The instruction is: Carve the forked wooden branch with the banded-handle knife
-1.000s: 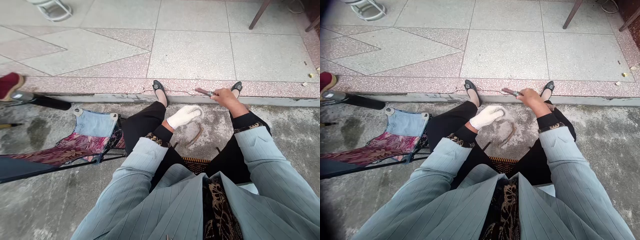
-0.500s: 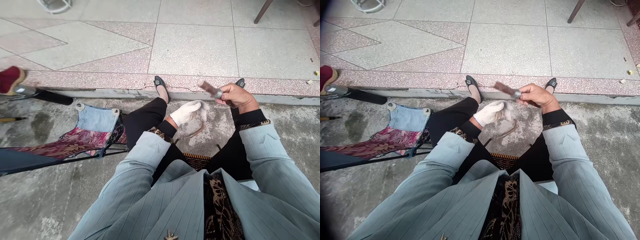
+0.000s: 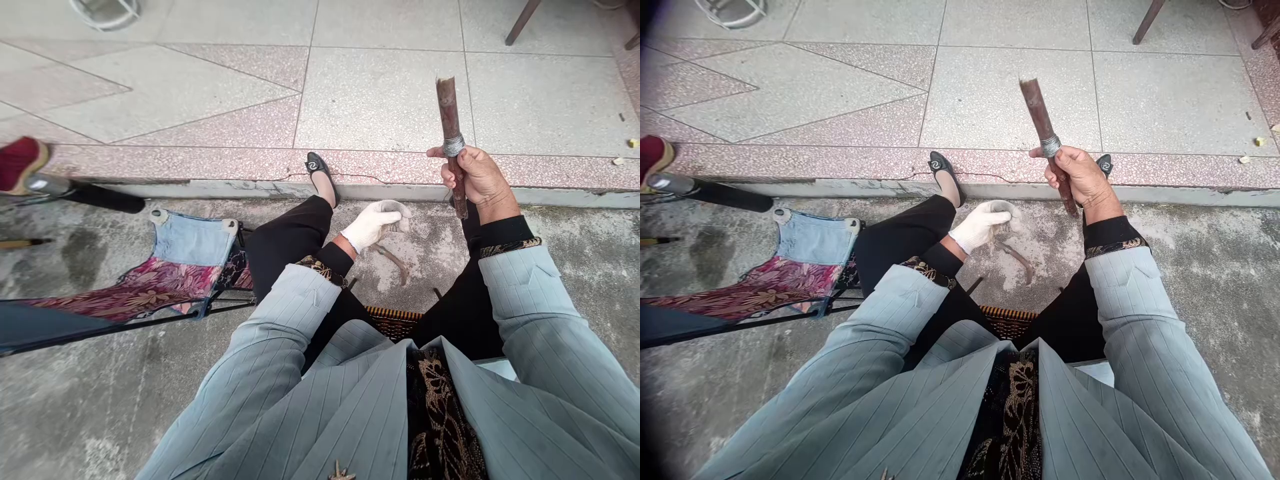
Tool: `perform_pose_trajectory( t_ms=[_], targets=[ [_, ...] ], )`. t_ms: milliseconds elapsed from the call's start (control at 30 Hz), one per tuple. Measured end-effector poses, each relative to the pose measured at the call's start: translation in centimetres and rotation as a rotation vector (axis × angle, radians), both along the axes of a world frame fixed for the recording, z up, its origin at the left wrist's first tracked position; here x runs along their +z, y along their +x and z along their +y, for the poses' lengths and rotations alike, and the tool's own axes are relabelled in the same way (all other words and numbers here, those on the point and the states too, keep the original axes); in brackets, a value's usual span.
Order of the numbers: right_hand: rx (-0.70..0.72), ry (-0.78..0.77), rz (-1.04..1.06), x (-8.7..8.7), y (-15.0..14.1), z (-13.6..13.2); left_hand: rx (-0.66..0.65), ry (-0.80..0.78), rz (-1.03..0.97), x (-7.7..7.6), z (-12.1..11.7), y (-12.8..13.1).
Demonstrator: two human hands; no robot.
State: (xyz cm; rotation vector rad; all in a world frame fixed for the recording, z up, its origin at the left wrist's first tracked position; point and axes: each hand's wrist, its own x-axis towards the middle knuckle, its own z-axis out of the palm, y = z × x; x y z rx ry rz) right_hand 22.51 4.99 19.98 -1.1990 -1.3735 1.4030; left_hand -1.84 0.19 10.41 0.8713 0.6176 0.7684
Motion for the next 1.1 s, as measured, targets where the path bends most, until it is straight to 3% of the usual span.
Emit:
perform_pose_trajectory(
  t_ms=[167, 567, 800, 933, 1100],
  targets=[
    [-0.037, 0.007, -0.004, 0.0, -0.4, 0.1, 0.004, -0.001, 0.010, 0.3, -0.2, 0.1],
    [0.085, 0.006, 0.235, -1.9, -1.2, 0.5, -0.110, 0.126, -0.014, 1.5, -0.4, 0.2],
    [0.075, -0.073, 0.202, -2.2, -1.6, 0.4, -0.116, 0.175, 0.063, 2.5, -0.6, 0.3],
    [0.057, -0.143, 0.068, -2.6, -1.2, 0.2, 0.003, 0.179, 0.089, 2.1, -0.6, 0.5],
    [0.166, -0.198, -0.145, -3.2, 0.1, -0.3, 0.221, 0.135, 0.086, 1.4, -0.2, 0.8]
  ],
)
